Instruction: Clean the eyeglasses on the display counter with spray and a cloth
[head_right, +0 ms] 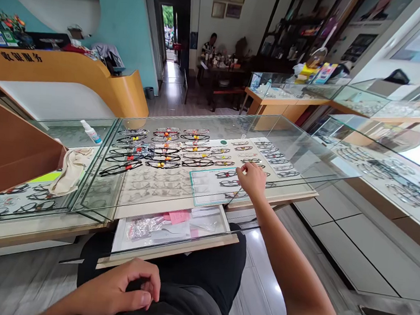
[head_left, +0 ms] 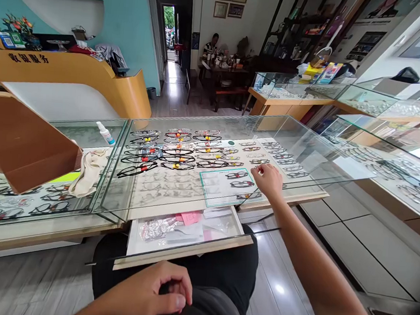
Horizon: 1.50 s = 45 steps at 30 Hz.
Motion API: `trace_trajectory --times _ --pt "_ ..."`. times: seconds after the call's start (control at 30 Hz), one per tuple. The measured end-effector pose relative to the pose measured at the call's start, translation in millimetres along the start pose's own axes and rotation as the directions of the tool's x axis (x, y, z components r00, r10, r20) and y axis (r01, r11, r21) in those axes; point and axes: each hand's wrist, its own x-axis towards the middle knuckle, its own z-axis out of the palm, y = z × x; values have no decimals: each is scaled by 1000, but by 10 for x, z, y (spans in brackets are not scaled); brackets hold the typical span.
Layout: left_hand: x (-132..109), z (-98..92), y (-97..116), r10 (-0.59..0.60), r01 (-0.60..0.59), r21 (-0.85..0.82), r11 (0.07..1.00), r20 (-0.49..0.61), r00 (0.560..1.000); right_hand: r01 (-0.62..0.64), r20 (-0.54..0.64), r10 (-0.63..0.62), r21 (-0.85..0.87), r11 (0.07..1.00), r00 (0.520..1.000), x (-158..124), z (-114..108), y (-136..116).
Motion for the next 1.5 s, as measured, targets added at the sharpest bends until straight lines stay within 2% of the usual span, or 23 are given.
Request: trace_trajectory --times 0.03,0.07,0.1,0.17,0.23,0.33,0.43,0.5,0.6,0.73,0.9,1.03,1.17,1.27,1.4,1.5 --pt "-37 -55 216 26 -28 108 994 21 999 -4 -5 4 8 1000 1000 -6 -7 -6" --pt "-41 -86 363 45 -59 158 986 96 994 -7 -8 7 18 1000 1000 -11 -14 -11" --pt "-8 -86 431 48 -77 167 983 172 984 -9 -10 9 27 1000 1000 -14 -19 -15" --pt "178 15 310 29 -79 153 985 305 952 -5 -5 5 38 999 1000 -18 -24 -20" --pt "495 196 -114 -7 -58 194 979 323 946 0 7 0 38 999 1000 -19 -23 -21" --pt "1044 404 -1040 -43 -15 350 937 158 987 -5 18 4 42 999 1000 -16 -17 -15" --pt "1433 415 -1873 -203 175 407 896 27 979 -8 21 7 56 998 1000 -8 -17 -6" --pt "1542 357 -2241 -274 253 420 872 -10 962 -9 31 7 68 998 999 4 -26 -4" --pt "1534 265 -2559 -357 333 412 848 -20 934 -16 63 11 84 996 998 33 -48 -9" --pt "1442 161 -2778 -418 373 392 841 34 908 -2 89 -7 102 995 996 64 -64 -25" --pt "1481 102 -2890 -434 359 424 831 91 896 19 82 -28 110 994 996 60 -56 -35" --pt "1554 147 -2909 -417 345 471 812 55 907 14 89 -23 97 995 996 48 -62 -48" --pt "1530 188 -2977 -402 393 447 804 -78 912 17 86 -26 96 995 996 41 -75 -60" --pt "1505 215 -3071 -405 437 381 814 -166 899 14 80 -23 112 994 997 39 -74 -54" --pt "1584 243 -3184 -437 466 295 834 -163 885 18 58 -26 122 992 998 37 -62 -44" --pt "1694 254 -3216 -421 439 253 862 -124 899 14 51 -21 129 992 998 36 -60 -49"
